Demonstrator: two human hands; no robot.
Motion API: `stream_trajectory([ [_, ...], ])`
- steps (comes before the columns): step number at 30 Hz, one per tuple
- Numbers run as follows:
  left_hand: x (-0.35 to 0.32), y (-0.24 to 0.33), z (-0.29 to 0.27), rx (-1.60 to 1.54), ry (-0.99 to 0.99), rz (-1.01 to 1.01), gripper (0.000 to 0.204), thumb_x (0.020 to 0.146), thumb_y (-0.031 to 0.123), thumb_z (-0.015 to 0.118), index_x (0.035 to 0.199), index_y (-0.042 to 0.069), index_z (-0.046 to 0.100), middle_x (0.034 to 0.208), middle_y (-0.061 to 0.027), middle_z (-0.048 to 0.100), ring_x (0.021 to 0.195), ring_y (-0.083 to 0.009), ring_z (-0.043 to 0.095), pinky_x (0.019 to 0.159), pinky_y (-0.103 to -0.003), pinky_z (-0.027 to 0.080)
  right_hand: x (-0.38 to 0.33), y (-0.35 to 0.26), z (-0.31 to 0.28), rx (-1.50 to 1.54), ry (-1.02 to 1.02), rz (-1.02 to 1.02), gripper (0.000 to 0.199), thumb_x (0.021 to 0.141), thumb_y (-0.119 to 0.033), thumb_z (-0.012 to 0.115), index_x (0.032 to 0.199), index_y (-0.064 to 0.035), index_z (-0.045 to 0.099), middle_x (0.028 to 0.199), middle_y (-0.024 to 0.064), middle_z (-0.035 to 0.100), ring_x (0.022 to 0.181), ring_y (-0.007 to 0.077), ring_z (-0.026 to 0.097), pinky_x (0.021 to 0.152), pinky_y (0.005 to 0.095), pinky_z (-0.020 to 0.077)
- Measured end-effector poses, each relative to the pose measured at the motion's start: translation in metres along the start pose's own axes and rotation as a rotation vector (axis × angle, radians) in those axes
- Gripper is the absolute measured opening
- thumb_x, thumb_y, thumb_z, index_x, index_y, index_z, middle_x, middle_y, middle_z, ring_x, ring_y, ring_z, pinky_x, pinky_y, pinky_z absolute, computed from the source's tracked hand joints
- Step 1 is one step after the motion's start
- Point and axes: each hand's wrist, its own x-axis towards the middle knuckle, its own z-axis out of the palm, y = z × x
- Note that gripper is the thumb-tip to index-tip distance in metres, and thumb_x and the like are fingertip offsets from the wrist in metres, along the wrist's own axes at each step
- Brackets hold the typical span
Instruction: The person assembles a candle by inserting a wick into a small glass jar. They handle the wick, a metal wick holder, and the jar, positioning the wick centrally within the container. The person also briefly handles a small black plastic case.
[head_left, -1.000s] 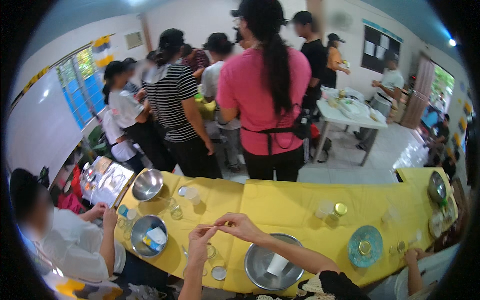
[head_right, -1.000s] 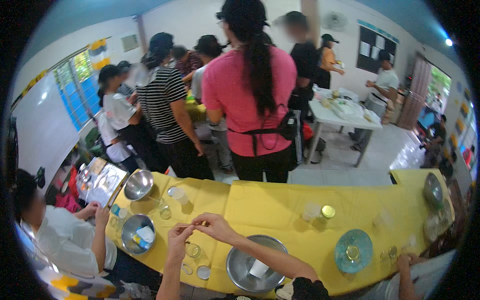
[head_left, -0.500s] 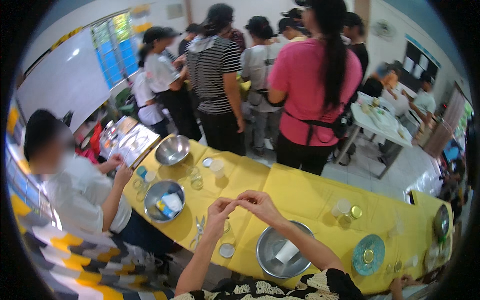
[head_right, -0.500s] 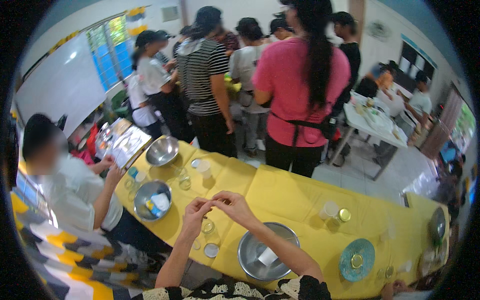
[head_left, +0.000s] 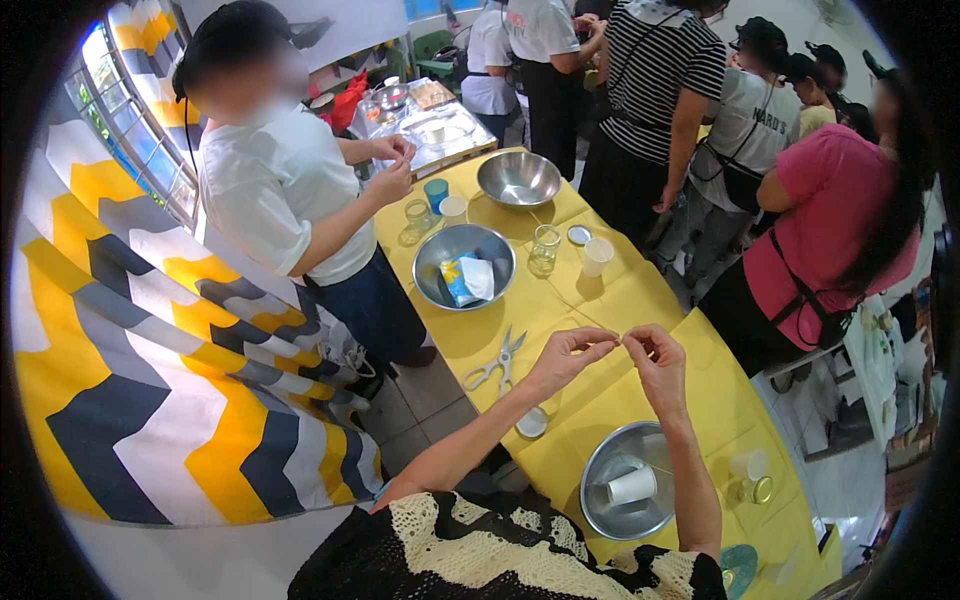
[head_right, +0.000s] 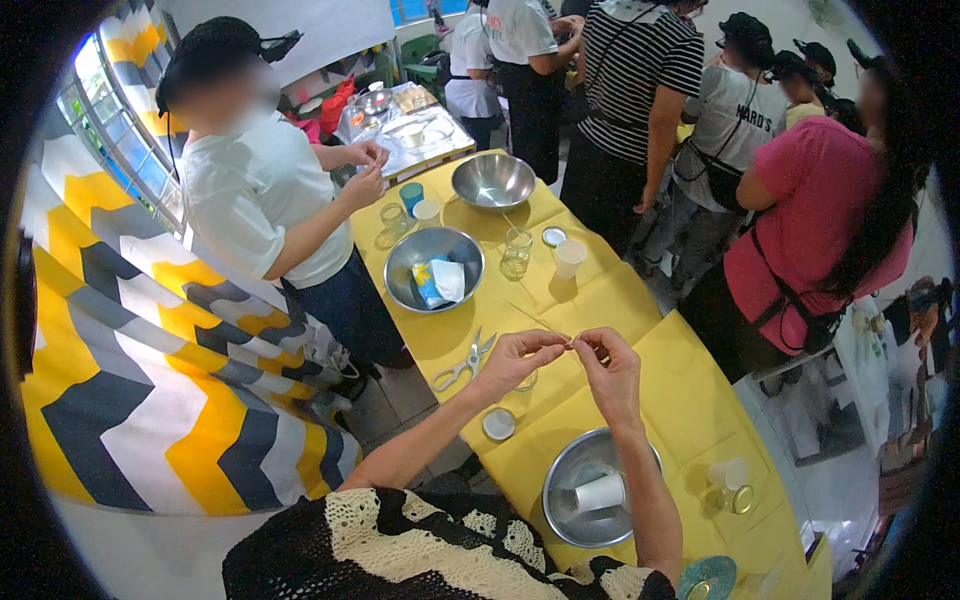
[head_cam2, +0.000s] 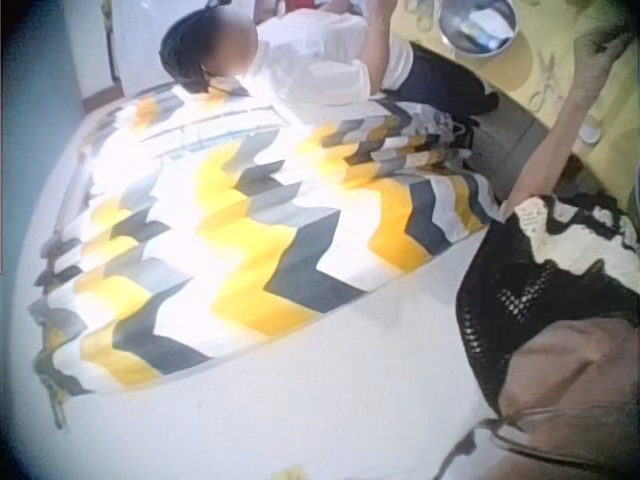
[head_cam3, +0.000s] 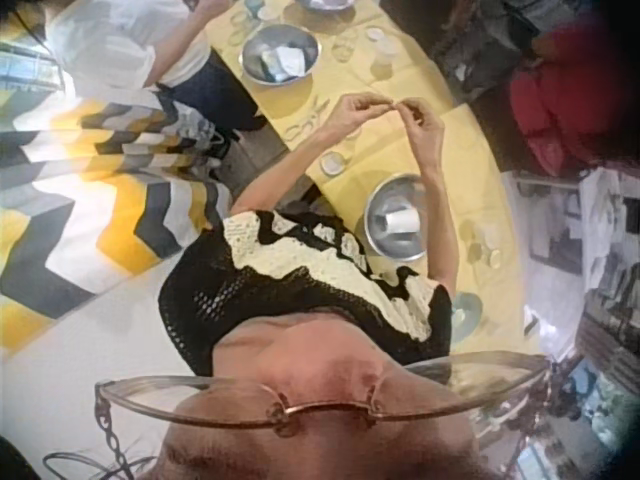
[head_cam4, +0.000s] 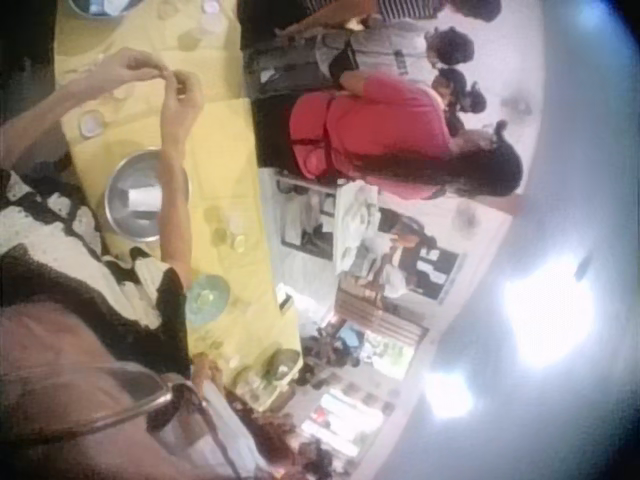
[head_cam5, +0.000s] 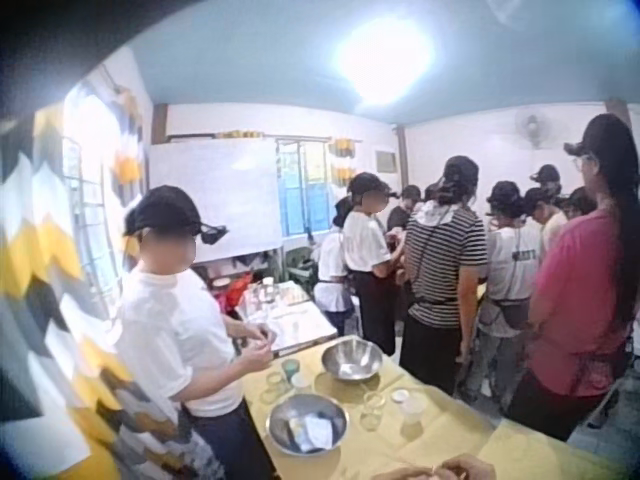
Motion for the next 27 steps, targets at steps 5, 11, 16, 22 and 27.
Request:
stream_trajectory([
  [5,-0.004,0.002,-0.013,0.336,0.086,0.098,0.022,0.085,0.017,0.068,0.098,0.0,0.07,0.097,-0.0092,0.069,0.086,-0.014,0.064,0.08,-0.028,0.049,0.005,0.002,0.01,0.081,-0.067,0.072,0.007,0.086,-0.007,0.065,0.086,-0.0008,0.064,0.074,-0.0024,0.059,0.064,0.0038,0.048,0.058,0.0198,0.0394],
  [11,-0.004,0.002,-0.012,0.29,0.16,0.072,0.019,0.084,0.015,0.07,0.097,0.001,0.07,0.092,-0.009,0.069,0.082,-0.0138,0.064,0.072,-0.027,0.051,0.012,-0.002,0.021,0.23,-0.075,0.136,0.008,0.087,-0.01,0.064,0.089,-0.0017,0.063,0.074,-0.0034,0.059,0.063,0.0026,0.047,0.056,0.0189,0.0377],
  [16,-0.003,0.006,-0.013,0.328,0.156,0.046,0.02,0.084,0.016,0.07,0.097,0.0,0.07,0.092,-0.0096,0.069,0.082,-0.0144,0.064,0.072,-0.027,0.051,0.017,0.003,0.021,0.218,-0.096,0.134,0.01,0.087,-0.011,0.064,0.088,-0.0014,0.063,0.074,-0.0033,0.058,0.063,0.0025,0.048,0.054,0.0191,0.0378],
  [22,-0.003,0.007,-0.018,0.411,0.157,0.106,0.02,0.084,0.016,0.07,0.095,-0.001,0.069,0.091,-0.0096,0.069,0.085,-0.0149,0.064,0.077,-0.029,0.049,0.019,-0.002,0.021,0.165,-0.161,0.124,0.011,0.087,-0.012,0.064,0.087,-0.0003,0.063,0.073,-0.003,0.058,0.062,0.0026,0.047,0.054,0.0193,0.0374],
  [27,-0.001,0.004,-0.017,0.375,0.155,0.168,0.015,0.082,0.011,0.07,0.092,0.0,0.069,0.088,-0.0094,0.068,0.084,-0.0167,0.063,0.076,-0.029,0.049,0.018,-0.004,0.018,0.08,-0.141,0.083,0.015,0.086,-0.013,0.063,0.087,0.0018,0.064,0.07,-0.0017,0.058,0.061,0.0037,0.048,0.053,0.0205,0.0383],
])
